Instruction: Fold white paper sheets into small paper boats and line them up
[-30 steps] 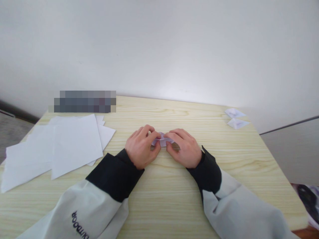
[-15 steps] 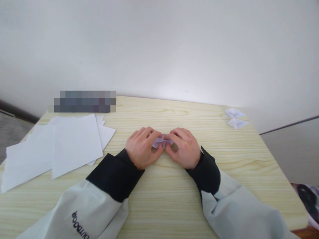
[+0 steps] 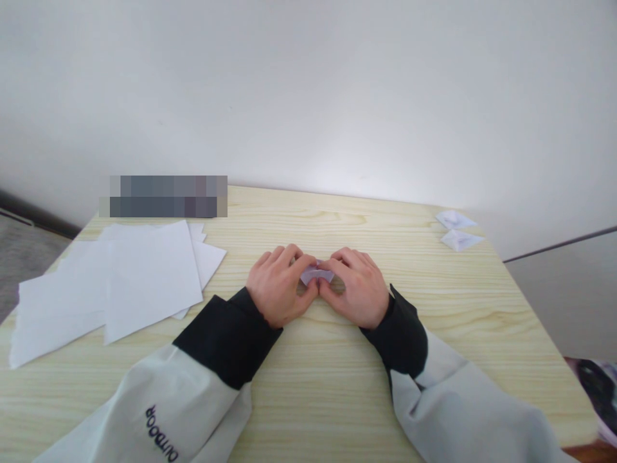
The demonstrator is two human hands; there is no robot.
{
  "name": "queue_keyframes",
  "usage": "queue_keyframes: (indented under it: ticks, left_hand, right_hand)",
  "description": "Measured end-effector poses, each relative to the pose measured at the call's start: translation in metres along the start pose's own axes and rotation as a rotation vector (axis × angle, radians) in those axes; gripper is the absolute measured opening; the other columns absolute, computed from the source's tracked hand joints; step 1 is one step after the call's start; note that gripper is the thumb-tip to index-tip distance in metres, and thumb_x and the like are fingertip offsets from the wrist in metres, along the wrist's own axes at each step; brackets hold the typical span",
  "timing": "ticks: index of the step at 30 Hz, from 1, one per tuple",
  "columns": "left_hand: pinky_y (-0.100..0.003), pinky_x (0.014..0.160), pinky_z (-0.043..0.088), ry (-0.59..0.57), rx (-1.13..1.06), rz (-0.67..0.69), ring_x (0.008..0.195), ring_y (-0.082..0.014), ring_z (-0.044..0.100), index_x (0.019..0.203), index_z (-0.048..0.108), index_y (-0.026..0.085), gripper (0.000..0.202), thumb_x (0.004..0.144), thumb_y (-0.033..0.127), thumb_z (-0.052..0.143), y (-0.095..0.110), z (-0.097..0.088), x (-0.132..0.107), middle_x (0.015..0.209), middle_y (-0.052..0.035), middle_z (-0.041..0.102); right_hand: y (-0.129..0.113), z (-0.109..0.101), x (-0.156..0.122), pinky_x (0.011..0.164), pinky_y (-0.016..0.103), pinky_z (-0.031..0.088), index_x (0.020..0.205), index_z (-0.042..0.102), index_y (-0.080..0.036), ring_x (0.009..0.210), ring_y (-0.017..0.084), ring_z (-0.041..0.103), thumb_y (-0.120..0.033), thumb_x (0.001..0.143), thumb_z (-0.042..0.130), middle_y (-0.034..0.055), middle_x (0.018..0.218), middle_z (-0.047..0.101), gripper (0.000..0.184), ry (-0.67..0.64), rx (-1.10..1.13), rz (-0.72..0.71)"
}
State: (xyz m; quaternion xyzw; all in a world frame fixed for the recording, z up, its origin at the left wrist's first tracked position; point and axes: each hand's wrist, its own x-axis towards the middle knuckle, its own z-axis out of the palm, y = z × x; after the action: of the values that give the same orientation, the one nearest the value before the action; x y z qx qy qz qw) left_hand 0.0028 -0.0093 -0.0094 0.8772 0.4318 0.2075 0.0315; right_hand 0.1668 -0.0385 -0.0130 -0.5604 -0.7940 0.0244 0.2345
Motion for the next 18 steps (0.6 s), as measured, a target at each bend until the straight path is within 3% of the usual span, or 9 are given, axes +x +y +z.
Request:
queue_keyframes:
  ticks: [7, 14, 18]
  left_hand:
    - [-0.034, 0.074, 0.046, -0.004, -0.09, 0.068, 0.083, -0.0206, 0.058, 0.101, 0.062, 0.022, 0.027, 0.08, 0.034, 0.053, -0.008, 0.0, 0.001, 0.093, -0.0043, 0.062]
    - [-0.032, 0.08, 0.049, 0.076, -0.193, 0.124, 0.089, -0.0194, 0.06, 0.103, 0.061, 0.019, 0.025, 0.084, 0.032, 0.053, -0.016, 0.003, 0.002, 0.098, -0.0049, 0.065]
    - [-0.027, 0.073, 0.05, 0.072, -0.319, 0.066, 0.076, -0.0141, 0.061, 0.102, 0.06, 0.017, 0.024, 0.084, 0.032, 0.055, -0.021, 0.003, 0.003, 0.09, -0.0032, 0.066]
  right_hand:
    - [0.004, -0.001, -0.001, 0.079, 0.032, 0.04, 0.09, 0.066, -0.021, 0.083, 0.018, 0.057, -0.026, 0.077, 0.056, 0.0033, 0.085, 0.061, 0.017, 0.039, -0.016, 0.064]
    - [0.009, -0.001, 0.0, 0.079, 0.032, 0.041, 0.091, 0.066, -0.021, 0.082, 0.019, 0.059, -0.024, 0.079, 0.055, 0.0042, 0.086, 0.062, 0.017, 0.075, -0.006, 0.092]
    - [0.014, -0.001, 0.0, 0.077, 0.032, 0.043, 0.096, 0.064, -0.02, 0.081, 0.018, 0.059, -0.027, 0.081, 0.055, 0.0047, 0.09, 0.063, 0.019, 0.091, 0.085, 0.089]
